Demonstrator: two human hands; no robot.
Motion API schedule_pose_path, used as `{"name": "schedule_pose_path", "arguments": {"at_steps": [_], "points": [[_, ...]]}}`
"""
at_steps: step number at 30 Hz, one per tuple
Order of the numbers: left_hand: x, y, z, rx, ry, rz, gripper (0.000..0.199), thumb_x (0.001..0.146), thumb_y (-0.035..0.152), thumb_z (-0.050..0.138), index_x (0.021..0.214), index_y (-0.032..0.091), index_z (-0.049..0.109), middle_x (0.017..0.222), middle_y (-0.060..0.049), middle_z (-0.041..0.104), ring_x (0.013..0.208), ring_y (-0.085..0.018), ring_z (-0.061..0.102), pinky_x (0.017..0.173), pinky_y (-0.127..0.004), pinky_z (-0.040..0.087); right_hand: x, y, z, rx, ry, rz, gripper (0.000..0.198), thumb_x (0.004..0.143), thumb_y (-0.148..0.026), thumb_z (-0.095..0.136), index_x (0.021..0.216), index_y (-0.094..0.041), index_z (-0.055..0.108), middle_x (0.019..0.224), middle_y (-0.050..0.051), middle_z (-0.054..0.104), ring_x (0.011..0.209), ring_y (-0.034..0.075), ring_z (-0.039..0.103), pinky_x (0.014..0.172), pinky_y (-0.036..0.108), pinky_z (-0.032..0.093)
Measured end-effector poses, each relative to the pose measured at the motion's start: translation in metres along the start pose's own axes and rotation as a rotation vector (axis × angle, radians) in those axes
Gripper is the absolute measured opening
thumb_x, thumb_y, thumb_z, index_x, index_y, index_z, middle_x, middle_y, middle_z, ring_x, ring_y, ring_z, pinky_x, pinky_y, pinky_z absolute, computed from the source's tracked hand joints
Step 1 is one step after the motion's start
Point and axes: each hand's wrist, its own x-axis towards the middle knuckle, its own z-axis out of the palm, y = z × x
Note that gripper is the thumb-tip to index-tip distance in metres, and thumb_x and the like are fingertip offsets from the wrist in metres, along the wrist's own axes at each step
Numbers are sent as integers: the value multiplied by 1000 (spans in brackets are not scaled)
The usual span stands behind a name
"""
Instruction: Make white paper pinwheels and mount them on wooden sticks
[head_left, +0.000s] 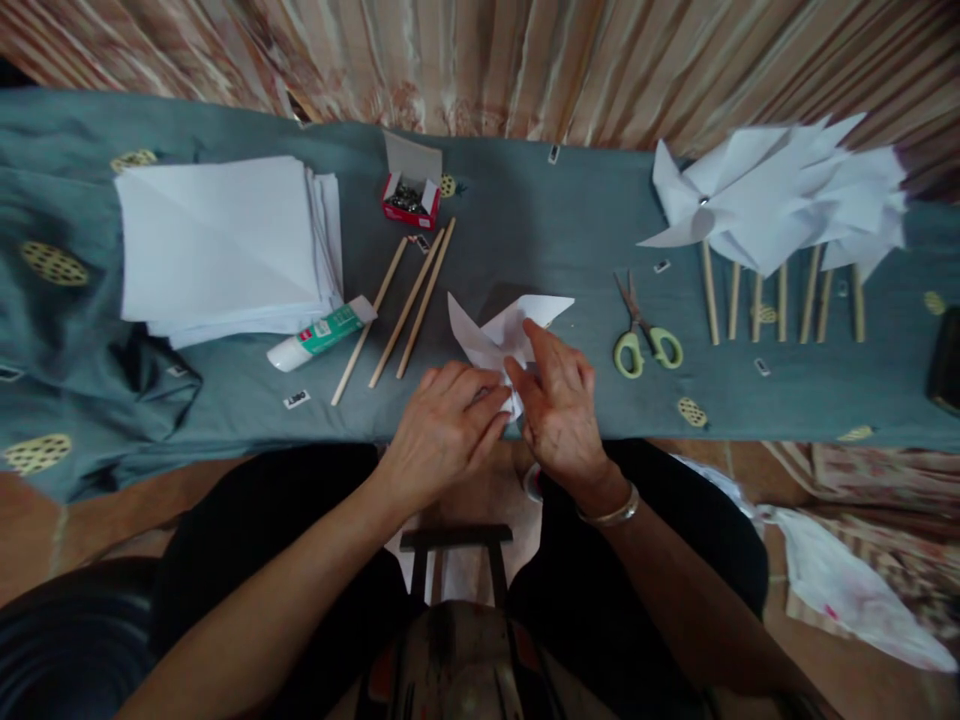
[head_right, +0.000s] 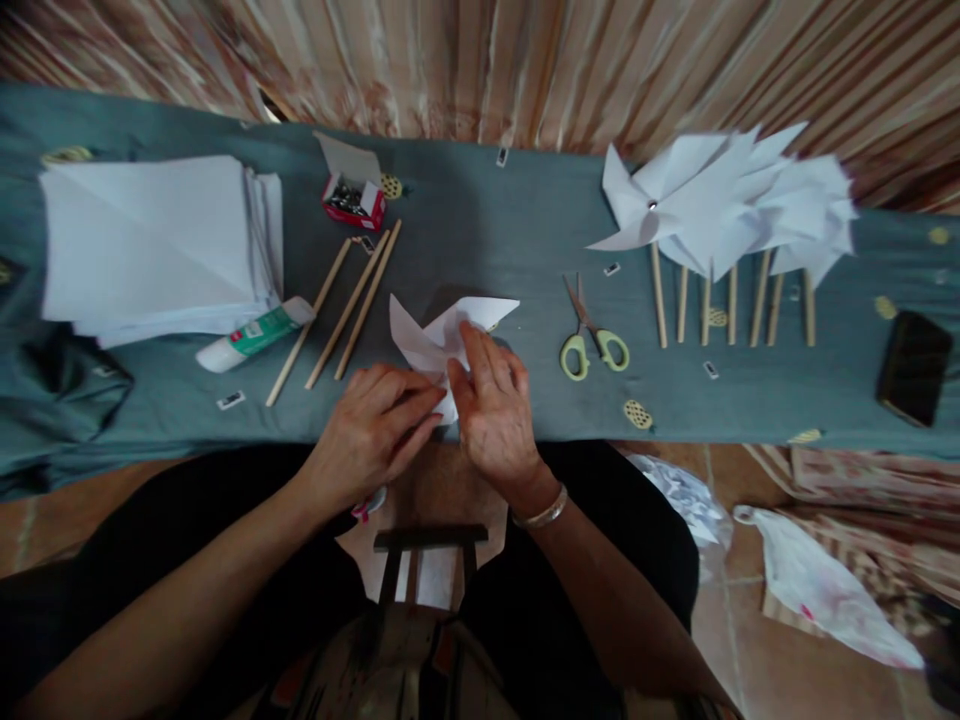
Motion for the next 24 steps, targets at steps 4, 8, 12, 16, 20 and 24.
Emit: {"name": "schedule_pose_path", "arguments": {"at_steps": [4, 8, 12, 16, 20, 24], "points": [[1, -16, -9, 3, 63, -86, 21, 93, 22, 51, 99, 13, 69, 94, -10, 66, 90, -23, 56, 80, -38, 47, 2, 0, 1, -9, 27, 6, 34, 99, -18, 35, 124, -18, 58, 151, 15, 43, 140, 25, 37, 107, 47, 34], [-2, -26, -11, -51, 47, -166, 20, 92, 21, 52, 92, 15, 71, 91, -8, 67, 87, -21, 58, 82, -37, 48, 3, 5, 3, 26, 68, -3, 34, 98, -19, 37, 123, -21, 60, 150, 12, 44, 139, 25, 38, 106, 49, 36], [-9, -29, -10, -98, 20, -214, 21, 92, 22, 52, 90, 15, 72, 90, -8, 67, 87, -20, 60, 81, -36, 50, 3, 7, 2, 79, 35, 6, 37, 96, -16, 39, 126, -24, 59, 153, 8, 40, 140, 27, 37, 108, 49, 34], [-14, -29, -9, -125, 6, -253, 20, 90, 21, 54, 90, 16, 73, 90, -7, 67, 88, -20, 61, 80, -33, 51, 3, 6, -2, 86, 5, 5, 40, 94, -11, 38, 124, -24, 61, 152, 7, 40, 145, 29, 29, 110, 51, 32], [-15, -29, -9, -142, -3, -283, 19, 90, 22, 54, 90, 18, 73, 90, -6, 68, 89, -19, 62, 81, -33, 51, 2, 7, -6, 80, -40, -2, 46, 89, -6, 39, 124, -25, 62, 153, 7, 40, 148, 30, 22, 111, 54, 30], [-13, -27, -8, -141, -5, -287, 20, 90, 21, 55, 89, 18, 74, 89, -6, 68, 87, -19, 62, 81, -33, 51, 0, 11, -9, 71, -60, -26, 47, 86, -6, 40, 124, -24, 62, 155, 7, 36, 149, 33, 19, 111, 56, 29]]}}
